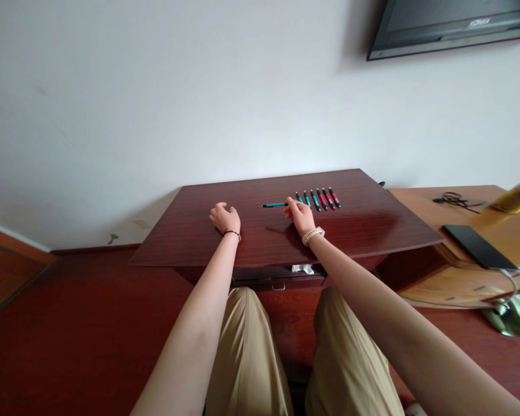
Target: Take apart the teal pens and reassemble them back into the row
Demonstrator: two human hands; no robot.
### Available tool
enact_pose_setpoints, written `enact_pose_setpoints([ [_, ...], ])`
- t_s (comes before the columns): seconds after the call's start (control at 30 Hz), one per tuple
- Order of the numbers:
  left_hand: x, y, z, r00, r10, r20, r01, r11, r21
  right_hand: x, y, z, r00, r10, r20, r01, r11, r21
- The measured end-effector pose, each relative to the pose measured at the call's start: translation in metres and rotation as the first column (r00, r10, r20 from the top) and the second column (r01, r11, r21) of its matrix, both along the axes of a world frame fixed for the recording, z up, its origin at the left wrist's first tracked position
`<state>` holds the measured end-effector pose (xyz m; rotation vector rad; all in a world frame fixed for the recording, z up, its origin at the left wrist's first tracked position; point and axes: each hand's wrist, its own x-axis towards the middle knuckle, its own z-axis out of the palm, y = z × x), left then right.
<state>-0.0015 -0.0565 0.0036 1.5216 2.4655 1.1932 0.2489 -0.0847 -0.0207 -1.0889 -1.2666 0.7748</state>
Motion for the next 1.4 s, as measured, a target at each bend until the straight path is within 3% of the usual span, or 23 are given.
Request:
enact_pose_setpoints([
  [0.37,-0.004,0.009,-0.010,0.983,-0.173,-0.068,0.166,0.981,-0.100,0.000,-0.002,0.002,1.000,-0.007,0.028,0.007,1.000,0.008],
  [0.97,0.000,0.008,-0.010,0.959,-0.258,-0.113,0.241,0.959,-0.146,0.000,0.003,-0.003,0.999,-0.010,0.032,0.010,1.000,-0.016],
  [1.13,-0.003,0.009,-0.007,0.979,-0.199,-0.048,0.195,0.978,-0.075,0.000,0.001,-0.001,0.999,-0.015,0.032,0.015,1.000,-0.003],
  [1.3,-0.018,0.015,-0.007,0.993,-0.032,0.118,0.011,0.985,0.175,0.000,0.000,0.000,1.000,-0.015,0.021,0.015,1.000,-0.017],
  [1.4,-0.025,0.019,-0.011,0.980,-0.017,0.201,-0.028,0.975,0.220,0.000,-0.001,0.001,1.000,-0.008,0.010,0.008,1.000,-0.022],
])
